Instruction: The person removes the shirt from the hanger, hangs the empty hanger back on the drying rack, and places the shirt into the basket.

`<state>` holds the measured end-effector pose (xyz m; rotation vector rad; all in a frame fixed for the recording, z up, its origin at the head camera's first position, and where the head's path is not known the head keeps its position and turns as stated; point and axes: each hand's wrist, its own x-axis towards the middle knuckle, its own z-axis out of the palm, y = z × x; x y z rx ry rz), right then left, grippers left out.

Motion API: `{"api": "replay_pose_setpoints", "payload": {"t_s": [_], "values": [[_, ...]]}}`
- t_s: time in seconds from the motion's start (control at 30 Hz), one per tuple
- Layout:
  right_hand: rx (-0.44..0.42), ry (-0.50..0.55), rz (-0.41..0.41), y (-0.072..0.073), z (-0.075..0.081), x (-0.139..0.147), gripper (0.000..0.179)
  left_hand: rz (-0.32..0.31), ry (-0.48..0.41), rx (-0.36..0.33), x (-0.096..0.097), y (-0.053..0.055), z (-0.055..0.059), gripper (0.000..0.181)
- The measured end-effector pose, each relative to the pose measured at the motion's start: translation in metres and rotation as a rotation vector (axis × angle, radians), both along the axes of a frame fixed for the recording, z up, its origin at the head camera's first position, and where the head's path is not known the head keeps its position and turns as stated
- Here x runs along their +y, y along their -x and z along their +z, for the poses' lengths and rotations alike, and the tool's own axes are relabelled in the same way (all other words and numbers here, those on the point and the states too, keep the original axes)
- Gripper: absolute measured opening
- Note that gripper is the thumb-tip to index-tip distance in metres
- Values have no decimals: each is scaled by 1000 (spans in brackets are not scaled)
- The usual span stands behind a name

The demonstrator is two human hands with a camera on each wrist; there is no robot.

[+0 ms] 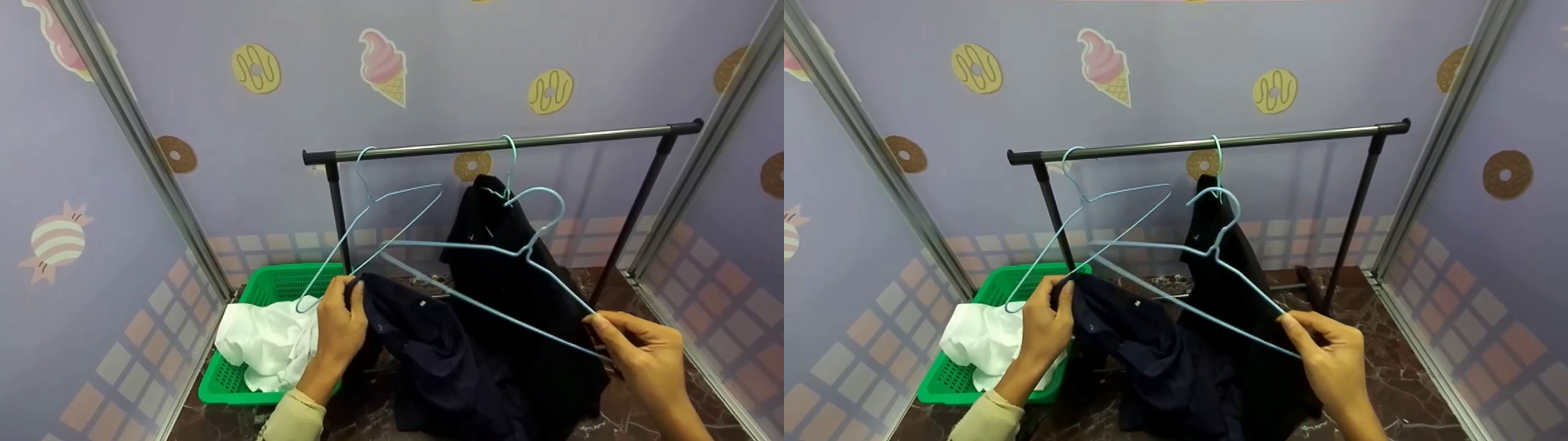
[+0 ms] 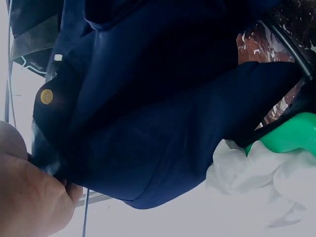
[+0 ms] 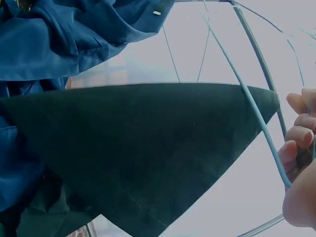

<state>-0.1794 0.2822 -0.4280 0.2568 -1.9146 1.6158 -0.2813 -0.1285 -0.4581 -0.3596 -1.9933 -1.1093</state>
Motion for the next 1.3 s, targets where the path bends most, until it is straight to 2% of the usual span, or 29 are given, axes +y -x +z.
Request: {"api": "replay_pose_setpoints", "payload": {"t_s": [0.13, 0.27, 0.4, 0.5, 0.6, 0.7, 1.03, 1.17, 1.3], "values": [[-69, -6, -79, -4, 6, -6, 11, 34, -27, -54, -3, -3, 1, 12], [-121, -19, -160, -9, 17, -21, 14, 41, -36, -60, -4, -5, 2, 12], [-149, 59, -164, -12, 29, -41, 18, 33, -37, -42, -3, -7, 2, 14], [-137, 109, -152, -9, 35, -58, 20, 28, -36, -32, -1, -8, 2, 15], [-93, 110, -134, -1, 38, -73, 23, 21, -32, -31, 0, -8, 2, 15], [-66, 65, -124, 11, 40, -86, 26, 14, -27, -33, 1, -9, 3, 14], [-116, 43, -103, 60, 50, -117, 33, 3, 1, -32, 6, -14, 4, 12], [-131, -3, -112, 73, 51, -124, 35, 10, 13, -32, 8, -17, 2, 11], [-141, -57, -115, 80, 48, -129, 35, 11, 25, -28, 9, -19, 2, 10]]}}
